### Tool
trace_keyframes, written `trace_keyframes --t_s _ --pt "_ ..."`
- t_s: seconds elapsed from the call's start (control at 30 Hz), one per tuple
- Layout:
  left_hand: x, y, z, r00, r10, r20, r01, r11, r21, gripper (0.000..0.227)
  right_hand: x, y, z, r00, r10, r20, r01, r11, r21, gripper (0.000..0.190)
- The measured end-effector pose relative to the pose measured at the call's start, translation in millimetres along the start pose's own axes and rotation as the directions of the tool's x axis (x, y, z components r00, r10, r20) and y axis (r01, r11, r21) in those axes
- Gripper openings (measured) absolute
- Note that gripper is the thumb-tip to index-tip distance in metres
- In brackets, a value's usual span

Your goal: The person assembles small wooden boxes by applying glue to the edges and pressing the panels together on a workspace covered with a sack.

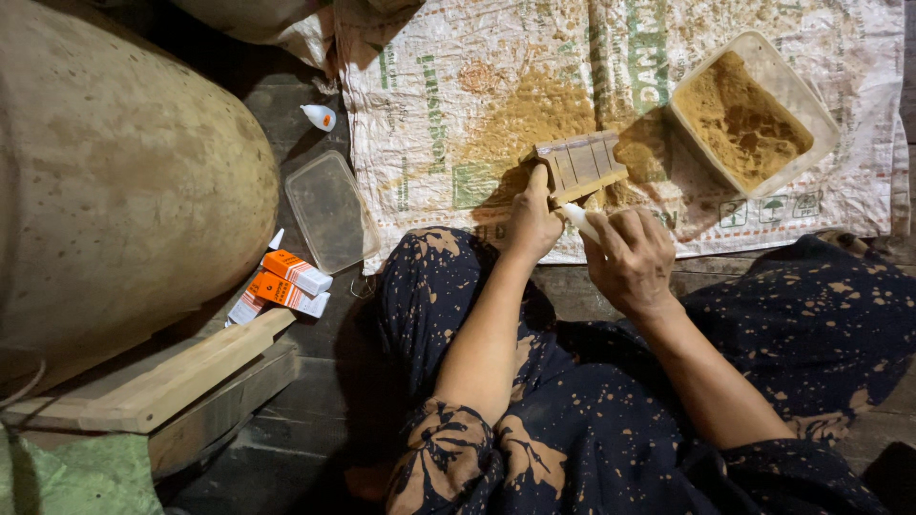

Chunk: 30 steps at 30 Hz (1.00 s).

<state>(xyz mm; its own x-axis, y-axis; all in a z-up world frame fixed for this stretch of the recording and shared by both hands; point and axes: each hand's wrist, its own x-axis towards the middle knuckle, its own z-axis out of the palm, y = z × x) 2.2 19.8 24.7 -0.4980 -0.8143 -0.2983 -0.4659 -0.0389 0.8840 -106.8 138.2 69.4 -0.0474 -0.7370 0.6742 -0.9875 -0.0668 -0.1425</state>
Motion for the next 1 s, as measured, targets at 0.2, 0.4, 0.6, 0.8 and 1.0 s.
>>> trace_keyframes --t_s 0.2,0.4,0.6,0.8,1.0 --pt "9.7 -12.7 7.7 0.999 -0.038 0.010 0.038 0.999 0.012 0.051 4.4 3.0 -5.1 0.999 0.028 0.019 -0.027 0.999 -0.039 0.023" --pt "5.3 -4.4 5.1 0.998 -0.060 -0.001 0.060 0.997 -0.039 0.045 4.9 4.5 -7.2 0.999 0.048 -0.002 -0.048 0.997 -0.053 0.019" --pt "5.8 -6.7 4.0 0.998 -0.068 -0.012 0.068 0.997 -0.025 0.041 -6.9 12.6 0.9 0.997 0.076 -0.019 -0.077 0.995 -0.070 0.020" --pt "-6.0 26.2 -10.5 0.998 -0.064 -0.024 0.062 0.996 -0.066 0.040 -12.6 18.0 2.1 0.994 0.108 -0.023 -0.110 0.991 -0.079 0.020" --pt "1.8 7.1 -0.9 0.996 -0.081 -0.023 0.080 0.995 -0.059 0.042 -12.3 20.0 0.4 0.990 0.141 -0.020 -0.142 0.986 -0.086 0.020"
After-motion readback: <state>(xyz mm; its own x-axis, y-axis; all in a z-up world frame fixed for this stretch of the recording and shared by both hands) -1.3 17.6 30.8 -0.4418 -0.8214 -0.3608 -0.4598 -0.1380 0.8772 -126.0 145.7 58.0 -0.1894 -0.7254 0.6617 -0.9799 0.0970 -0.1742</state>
